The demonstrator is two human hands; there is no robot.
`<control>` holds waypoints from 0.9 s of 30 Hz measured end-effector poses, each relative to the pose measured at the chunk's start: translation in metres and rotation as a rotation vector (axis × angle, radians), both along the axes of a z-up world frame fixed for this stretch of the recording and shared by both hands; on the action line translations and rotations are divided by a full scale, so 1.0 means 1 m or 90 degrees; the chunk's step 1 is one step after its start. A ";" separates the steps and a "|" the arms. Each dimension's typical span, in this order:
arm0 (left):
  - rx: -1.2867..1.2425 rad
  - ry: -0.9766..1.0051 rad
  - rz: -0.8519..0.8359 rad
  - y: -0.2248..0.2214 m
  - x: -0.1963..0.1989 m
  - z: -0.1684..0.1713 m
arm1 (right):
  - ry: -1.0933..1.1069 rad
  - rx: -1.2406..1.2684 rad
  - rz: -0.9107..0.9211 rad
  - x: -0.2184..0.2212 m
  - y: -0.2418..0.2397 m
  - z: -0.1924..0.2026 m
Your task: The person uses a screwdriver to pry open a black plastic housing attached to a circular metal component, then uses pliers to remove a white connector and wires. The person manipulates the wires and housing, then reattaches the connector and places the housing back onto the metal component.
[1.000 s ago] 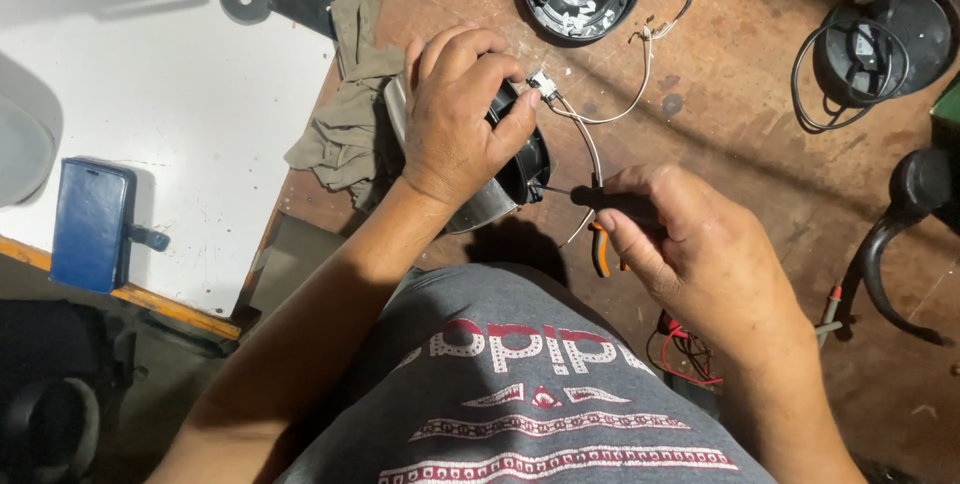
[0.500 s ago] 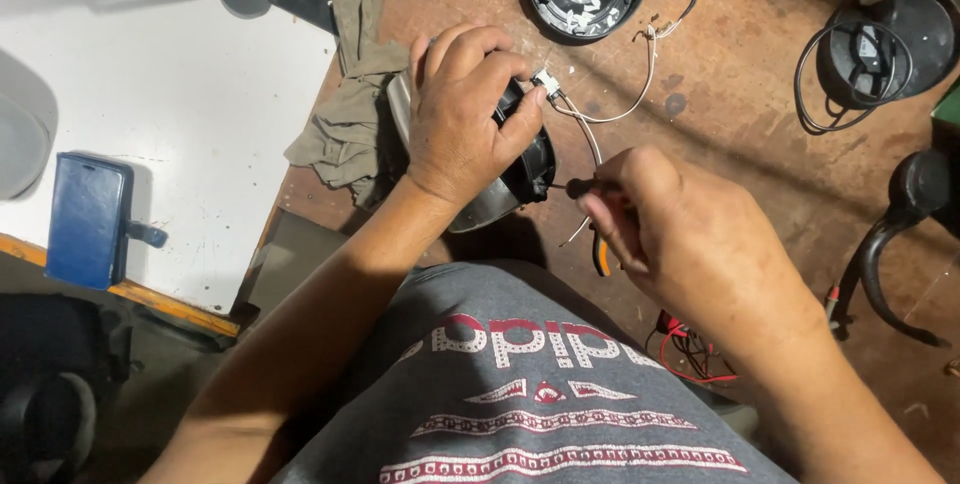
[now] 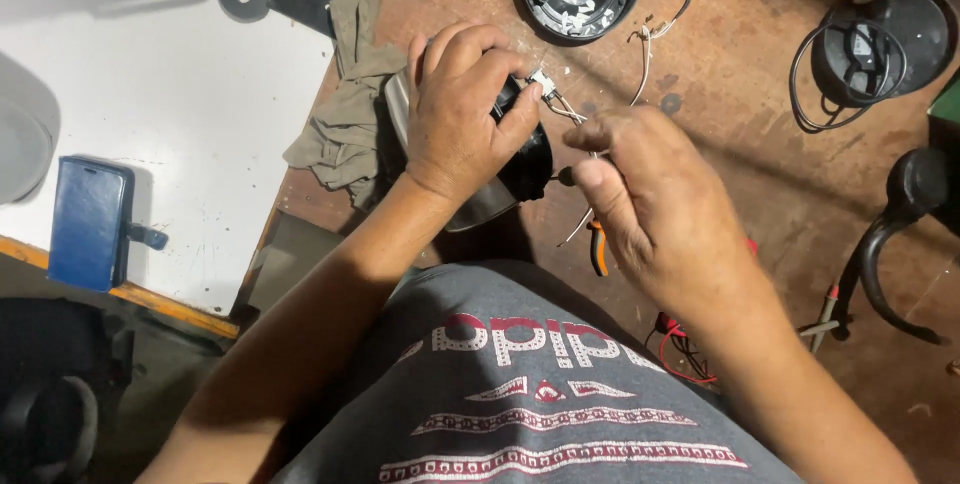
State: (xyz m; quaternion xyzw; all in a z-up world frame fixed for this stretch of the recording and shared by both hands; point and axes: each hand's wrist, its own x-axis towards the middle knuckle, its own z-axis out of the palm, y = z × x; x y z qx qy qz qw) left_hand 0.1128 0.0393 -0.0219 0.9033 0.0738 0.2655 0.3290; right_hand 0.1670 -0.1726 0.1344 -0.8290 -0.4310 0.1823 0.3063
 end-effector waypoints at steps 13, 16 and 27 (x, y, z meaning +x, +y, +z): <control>0.007 -0.012 0.004 0.002 -0.009 0.000 | 0.357 0.677 -0.309 -0.043 0.040 -0.086; 0.021 -0.033 0.001 0.001 -0.007 0.000 | 0.403 0.658 -0.255 -0.050 0.039 -0.085; -0.023 -0.022 -0.004 0.001 -0.021 0.004 | 0.545 0.599 0.016 -0.021 0.023 -0.069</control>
